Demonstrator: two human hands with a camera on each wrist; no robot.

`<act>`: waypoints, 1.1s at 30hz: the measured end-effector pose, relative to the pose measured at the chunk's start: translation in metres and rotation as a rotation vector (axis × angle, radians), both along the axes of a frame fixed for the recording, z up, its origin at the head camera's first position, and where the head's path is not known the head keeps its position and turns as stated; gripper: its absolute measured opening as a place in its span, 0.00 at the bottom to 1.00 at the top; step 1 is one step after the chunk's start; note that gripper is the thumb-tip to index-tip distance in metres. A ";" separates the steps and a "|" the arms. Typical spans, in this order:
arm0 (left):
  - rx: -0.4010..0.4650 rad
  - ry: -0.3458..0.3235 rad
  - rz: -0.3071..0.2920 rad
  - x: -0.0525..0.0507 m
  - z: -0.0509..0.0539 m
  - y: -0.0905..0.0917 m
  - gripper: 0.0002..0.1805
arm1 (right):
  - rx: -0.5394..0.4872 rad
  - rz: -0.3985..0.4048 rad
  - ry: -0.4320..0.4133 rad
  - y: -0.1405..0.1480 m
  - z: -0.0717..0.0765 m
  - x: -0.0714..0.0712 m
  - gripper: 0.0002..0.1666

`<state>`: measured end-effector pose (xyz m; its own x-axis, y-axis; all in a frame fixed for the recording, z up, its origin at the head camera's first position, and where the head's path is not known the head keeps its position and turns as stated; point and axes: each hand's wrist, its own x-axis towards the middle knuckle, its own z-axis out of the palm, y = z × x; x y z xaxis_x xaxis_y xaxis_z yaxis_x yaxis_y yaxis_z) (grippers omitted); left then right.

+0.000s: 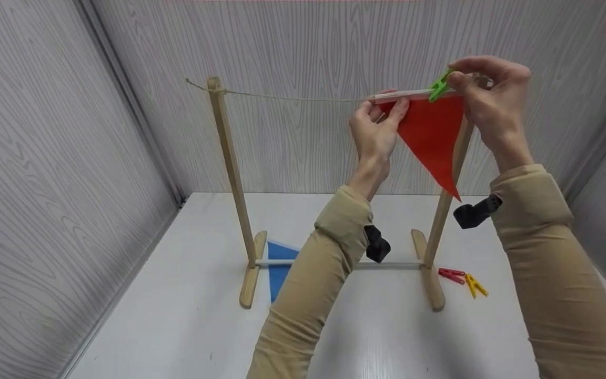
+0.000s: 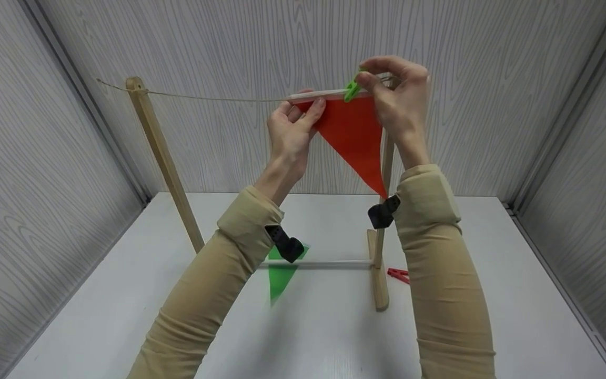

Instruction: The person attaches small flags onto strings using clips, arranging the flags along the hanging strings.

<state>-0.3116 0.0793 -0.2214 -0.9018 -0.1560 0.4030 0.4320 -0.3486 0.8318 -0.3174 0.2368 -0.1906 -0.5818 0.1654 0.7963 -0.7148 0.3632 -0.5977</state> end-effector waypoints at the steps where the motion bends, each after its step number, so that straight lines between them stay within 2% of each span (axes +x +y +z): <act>1: 0.001 0.001 0.001 0.000 0.000 0.000 0.16 | 0.006 -0.003 -0.010 0.000 0.000 0.000 0.08; 7: 0.013 0.005 -0.005 0.000 0.000 0.002 0.16 | 0.021 -0.005 -0.070 0.003 0.001 0.000 0.10; 13: 0.009 0.028 -0.027 -0.001 -0.001 0.003 0.16 | 0.009 0.051 -0.130 0.005 0.002 0.003 0.13; 17: 0.007 0.037 -0.033 -0.002 -0.002 0.003 0.15 | 0.027 0.078 -0.120 0.006 0.000 0.005 0.16; 26: 0.003 0.033 -0.036 -0.001 -0.002 0.001 0.15 | 0.042 0.078 -0.091 0.004 -0.005 0.007 0.19; 33: -0.025 0.031 -0.024 0.000 -0.003 -0.003 0.17 | -0.001 0.135 -0.145 0.004 -0.010 0.007 0.25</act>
